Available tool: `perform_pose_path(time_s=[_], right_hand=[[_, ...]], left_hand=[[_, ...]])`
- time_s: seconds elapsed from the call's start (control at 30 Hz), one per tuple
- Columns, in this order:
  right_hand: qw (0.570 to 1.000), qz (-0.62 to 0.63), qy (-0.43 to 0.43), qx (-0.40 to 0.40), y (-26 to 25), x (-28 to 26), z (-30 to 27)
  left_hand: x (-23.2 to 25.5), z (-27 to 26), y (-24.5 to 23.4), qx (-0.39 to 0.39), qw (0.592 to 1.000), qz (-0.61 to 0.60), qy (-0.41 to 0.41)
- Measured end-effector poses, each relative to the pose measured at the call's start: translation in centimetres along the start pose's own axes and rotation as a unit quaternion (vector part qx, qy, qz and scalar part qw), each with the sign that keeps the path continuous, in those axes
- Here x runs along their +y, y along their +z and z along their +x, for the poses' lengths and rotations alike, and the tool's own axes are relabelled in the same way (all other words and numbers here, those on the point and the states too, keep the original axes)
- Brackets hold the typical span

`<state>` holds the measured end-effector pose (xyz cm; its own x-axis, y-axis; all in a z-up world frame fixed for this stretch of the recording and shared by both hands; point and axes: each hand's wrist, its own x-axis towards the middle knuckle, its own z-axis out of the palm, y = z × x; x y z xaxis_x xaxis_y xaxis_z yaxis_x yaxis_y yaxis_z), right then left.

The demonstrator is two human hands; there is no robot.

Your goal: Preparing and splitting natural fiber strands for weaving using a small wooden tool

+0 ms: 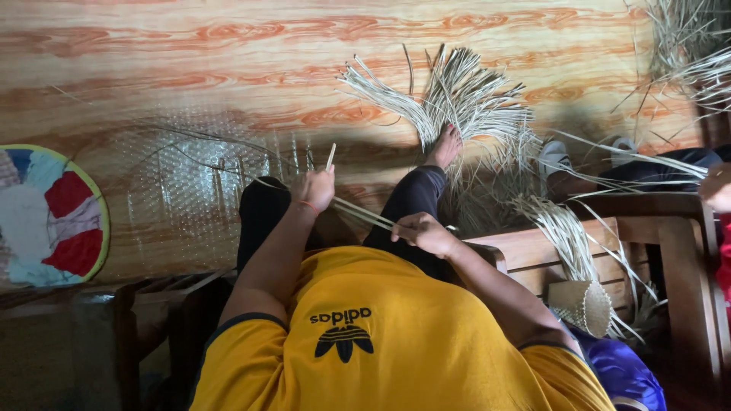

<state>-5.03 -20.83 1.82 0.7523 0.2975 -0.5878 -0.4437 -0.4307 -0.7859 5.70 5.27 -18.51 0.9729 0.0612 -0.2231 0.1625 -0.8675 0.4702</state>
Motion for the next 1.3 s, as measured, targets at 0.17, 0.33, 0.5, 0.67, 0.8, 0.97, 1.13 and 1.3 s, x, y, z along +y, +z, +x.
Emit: perform_pose_path(time_s=[0.17,0.33,0.5,0.67,0.8,0.97,1.13,1.3], right_hand=[[0.999,-0.030,-0.017,-0.008,-2.1,-0.4,-2.2],[0.997,-0.063,-0.034,-0.030,-5.9,1.4,-3.2],[0.980,-0.197,0.028,-0.029,-9.8,1.4,-2.1],[0.946,-0.308,-0.088,0.038,-5.3,-3.8,-1.3],[0.980,-0.117,-0.161,-0.029,0.1,0.7,4.4],[0.986,0.127,-0.032,-0.099,2.9,1.8,6.2],[0.985,0.129,0.010,-0.117,2.9,3.9,7.5],[0.990,0.118,0.031,-0.074,3.5,5.1,8.1]], left_hand=[[-1.4,0.7,-2.4,-0.026,0.986,-0.015,-0.166],[-3.8,-0.1,-5.6,-0.121,0.982,0.126,-0.071],[6.6,-4.8,-14.9,-0.117,0.990,0.036,-0.077],[14.7,-8.8,-18.5,-0.132,0.980,-0.138,0.047],[12.7,-8.5,-10.7,-0.031,0.977,-0.066,0.202],[12.2,-9.1,-11.3,-0.002,0.967,-0.063,0.246],[11.6,-8.8,-10.3,-0.036,0.965,-0.050,0.255],[11.2,-8.4,-8.4,-0.012,0.962,-0.053,0.269]])
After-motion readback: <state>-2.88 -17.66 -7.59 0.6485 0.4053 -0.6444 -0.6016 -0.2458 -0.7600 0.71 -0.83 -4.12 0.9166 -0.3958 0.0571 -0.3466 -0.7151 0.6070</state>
